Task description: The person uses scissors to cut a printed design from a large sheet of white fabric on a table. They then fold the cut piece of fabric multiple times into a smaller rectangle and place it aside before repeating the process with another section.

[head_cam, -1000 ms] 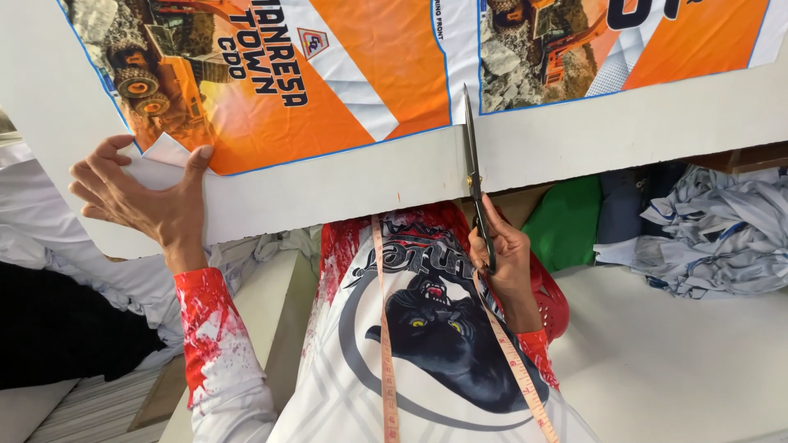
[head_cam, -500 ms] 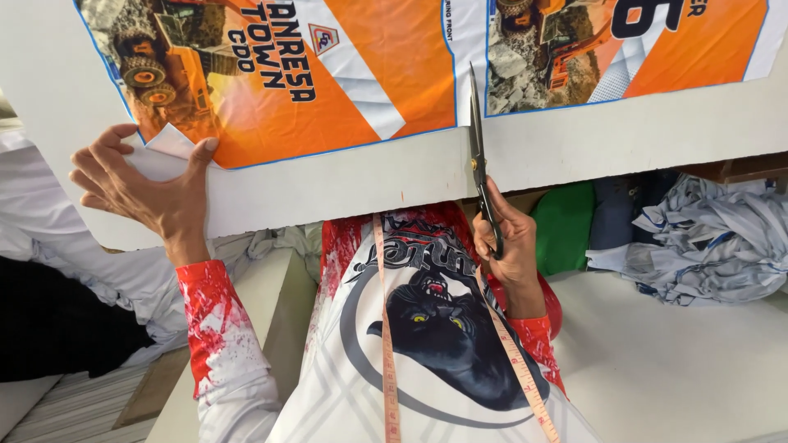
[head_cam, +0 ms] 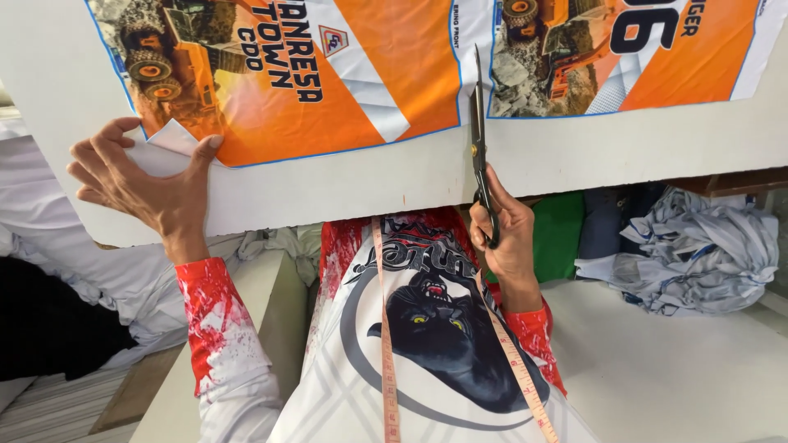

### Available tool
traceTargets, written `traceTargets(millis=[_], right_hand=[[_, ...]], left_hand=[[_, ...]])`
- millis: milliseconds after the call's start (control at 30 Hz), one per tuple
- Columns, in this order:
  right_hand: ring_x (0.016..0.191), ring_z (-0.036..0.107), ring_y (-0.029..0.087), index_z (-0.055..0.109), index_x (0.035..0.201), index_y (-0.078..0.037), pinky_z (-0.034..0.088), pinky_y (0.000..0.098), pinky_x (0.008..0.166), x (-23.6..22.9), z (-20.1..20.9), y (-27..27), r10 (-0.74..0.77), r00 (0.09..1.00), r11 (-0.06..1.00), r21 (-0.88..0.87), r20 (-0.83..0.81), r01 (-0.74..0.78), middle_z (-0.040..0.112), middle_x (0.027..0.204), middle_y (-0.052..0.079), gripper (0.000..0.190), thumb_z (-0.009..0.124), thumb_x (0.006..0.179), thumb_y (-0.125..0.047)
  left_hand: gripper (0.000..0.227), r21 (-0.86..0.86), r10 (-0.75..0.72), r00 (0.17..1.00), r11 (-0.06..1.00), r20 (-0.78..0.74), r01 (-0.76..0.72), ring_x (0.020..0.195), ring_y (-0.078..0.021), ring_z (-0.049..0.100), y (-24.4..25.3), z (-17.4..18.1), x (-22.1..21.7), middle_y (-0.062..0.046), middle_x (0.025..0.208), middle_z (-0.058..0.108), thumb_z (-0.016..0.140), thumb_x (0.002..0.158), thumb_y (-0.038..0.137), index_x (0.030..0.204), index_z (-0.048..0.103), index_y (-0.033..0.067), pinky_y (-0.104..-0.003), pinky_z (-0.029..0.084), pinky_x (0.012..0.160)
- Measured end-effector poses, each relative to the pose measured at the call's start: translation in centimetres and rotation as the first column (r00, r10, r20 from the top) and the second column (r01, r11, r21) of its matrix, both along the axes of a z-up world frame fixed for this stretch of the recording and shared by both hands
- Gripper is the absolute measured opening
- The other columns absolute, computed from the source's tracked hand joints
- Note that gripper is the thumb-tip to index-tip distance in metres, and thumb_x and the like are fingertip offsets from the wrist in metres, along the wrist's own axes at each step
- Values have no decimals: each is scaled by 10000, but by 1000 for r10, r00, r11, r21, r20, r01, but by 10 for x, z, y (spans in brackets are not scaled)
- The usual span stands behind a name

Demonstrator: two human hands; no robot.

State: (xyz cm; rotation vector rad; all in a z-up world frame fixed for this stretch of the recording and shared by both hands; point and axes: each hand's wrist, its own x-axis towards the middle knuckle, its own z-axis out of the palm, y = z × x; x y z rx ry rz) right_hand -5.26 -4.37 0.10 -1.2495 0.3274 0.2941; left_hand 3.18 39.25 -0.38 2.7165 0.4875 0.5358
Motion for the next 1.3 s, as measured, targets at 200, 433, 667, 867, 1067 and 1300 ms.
traceTargets(millis=[200, 433, 667, 867, 1067, 1300], right_hand=[[457, 457, 122, 405, 1575, -20, 297, 220, 394, 23, 10, -2, -39, 998, 999, -13, -53, 38, 527, 739, 69, 696, 674, 973, -245], [601, 303, 54, 421, 1574, -77, 335, 182, 438, 27, -6, -4, -13, 1000, 1000, 15, -16, 13, 443, 741, -75, 705, 650, 960, -338], [457, 463, 109, 399, 1588, -40, 295, 213, 379, 50, 10, -2, -35, 994, 999, 15, -102, 36, 515, 740, 47, 741, 683, 957, -304], [524, 378, 104, 487, 1556, -169, 265, 221, 440, 64, -10, -2, 4, 1000, 1000, 2, 7, -4, 409, 714, -54, 538, 594, 1044, -43], [449, 417, 89, 499, 1536, -116, 261, 183, 355, 67, 3, 5, -37, 999, 999, -25, -37, 36, 320, 625, -65, 519, 558, 1027, -35], [469, 469, 110, 434, 1589, -119, 289, 225, 397, 97, -6, 5, -34, 996, 999, -25, -87, 32, 504, 739, 49, 635, 657, 1010, -252]], left_hand=[[809, 2, -15, 1000, 1000, 9, 15, 940, -277, 468, 1, -2, 0, -35, 977, 407, 1031, 631, 659, 1086, 641, 114, -445, 311, 774], [799, -2, -8, 1000, 1000, 4, 8, 994, -293, 488, 2, -1, -1, -51, 1012, 440, 1032, 632, 640, 1095, 638, 120, -460, 321, 796], [786, 2, -6, 1000, 1000, -7, 6, 989, -292, 500, 0, 1, 0, -45, 1012, 464, 1013, 632, 651, 1094, 645, 132, -456, 319, 795], [782, -21, -7, 1000, 1000, 16, 7, 992, -295, 481, 0, -1, 0, -50, 1017, 470, 983, 658, 685, 1094, 649, 127, -480, 331, 801], [772, -9, 2, 1000, 1000, 9, -2, 996, -285, 500, -1, 0, 0, -35, 1006, 463, 1000, 631, 656, 1091, 655, 142, -454, 319, 801], [796, -9, -2, 999, 1000, 33, 2, 977, -291, 486, -1, -1, 1, -49, 1007, 463, 910, 679, 759, 1091, 656, 127, -486, 336, 803]])
